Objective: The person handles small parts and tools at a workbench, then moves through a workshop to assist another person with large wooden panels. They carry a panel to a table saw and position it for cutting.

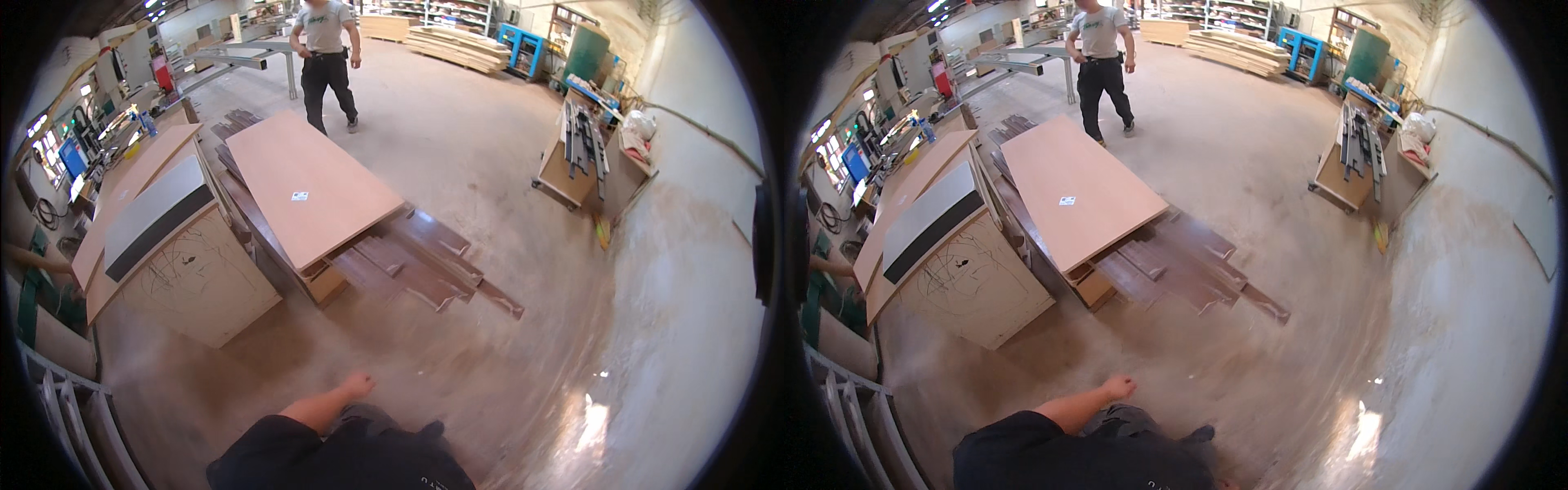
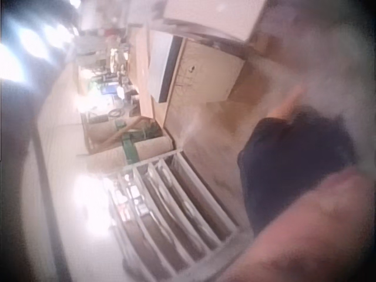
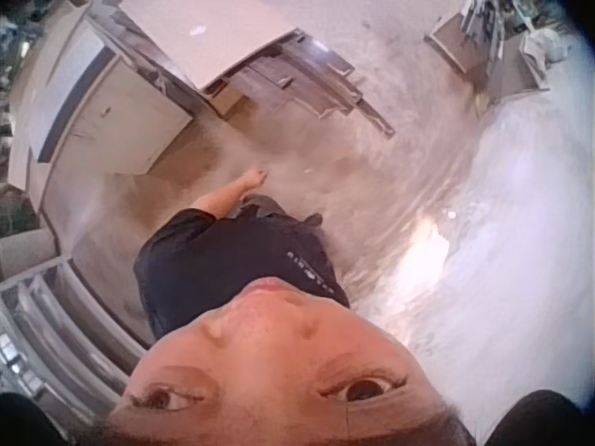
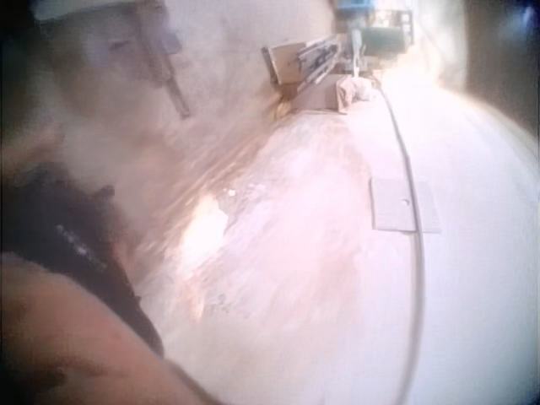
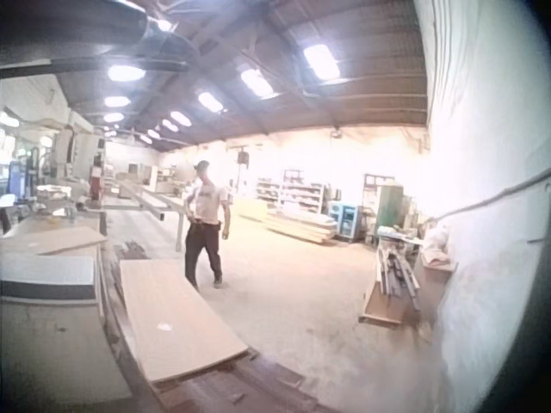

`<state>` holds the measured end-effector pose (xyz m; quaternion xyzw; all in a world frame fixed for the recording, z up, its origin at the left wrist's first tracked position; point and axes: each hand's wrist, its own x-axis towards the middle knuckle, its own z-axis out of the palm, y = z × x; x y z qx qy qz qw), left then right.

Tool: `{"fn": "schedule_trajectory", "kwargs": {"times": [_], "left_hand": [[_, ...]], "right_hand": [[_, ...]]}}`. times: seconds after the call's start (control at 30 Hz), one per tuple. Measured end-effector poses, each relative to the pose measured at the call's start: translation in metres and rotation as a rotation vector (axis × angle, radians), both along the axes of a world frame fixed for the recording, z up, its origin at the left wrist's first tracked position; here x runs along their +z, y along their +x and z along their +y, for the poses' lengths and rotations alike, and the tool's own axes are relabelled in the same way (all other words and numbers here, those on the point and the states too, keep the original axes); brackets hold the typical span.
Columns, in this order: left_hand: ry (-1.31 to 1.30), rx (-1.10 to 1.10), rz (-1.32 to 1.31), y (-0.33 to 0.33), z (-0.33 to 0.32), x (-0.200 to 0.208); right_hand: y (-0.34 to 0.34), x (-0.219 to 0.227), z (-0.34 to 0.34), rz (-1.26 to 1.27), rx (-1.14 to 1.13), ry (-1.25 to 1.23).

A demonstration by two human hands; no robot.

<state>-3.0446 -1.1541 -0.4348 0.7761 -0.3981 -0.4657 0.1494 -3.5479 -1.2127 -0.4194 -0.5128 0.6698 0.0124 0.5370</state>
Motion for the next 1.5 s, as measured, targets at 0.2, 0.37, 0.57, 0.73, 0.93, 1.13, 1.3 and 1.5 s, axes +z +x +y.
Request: {"fn": "schedule_trajectory", "kwargs": {"times": [0.2,0.37,0.57,0.73,0.93,1.13,1.3,1.5], "left_hand": [[0.095,0.133,0.059,-0.051,0.002,0.005],[-0.008,0.29,0.022,-0.062,-0.004,0.009],[-0.033,0.509,0.022,-0.064,0.009,0.026],[-0.032,0.402,-0.123,-0.061,0.045,0.033],[0.123,0.621,0.066,-0.048,0.071,0.014],[-0.087,0.435,-0.163,-0.033,0.077,0.007],[-0.027,0.661,0.031,-0.022,0.08,0.007],[0.023,0.752,0.048,-0.011,0.103,0.005]], "right_hand": [[-0.041,-0.004,-0.131,-0.049,0.083,-0.053],[-0.042,-0.018,-0.184,-0.048,0.185,-0.018],[-0.006,-0.025,-0.218,-0.058,0.341,0.027],[0.034,-0.021,-0.246,-0.122,0.411,-0.008],[0.063,-0.022,-0.255,-0.141,0.463,-0.008],[0.074,-0.035,-0.255,-0.116,0.504,0.013],[0.09,-0.04,-0.252,-0.118,0.523,0.009],[0.117,-0.039,-0.249,-0.155,0.541,-0.005]]}}
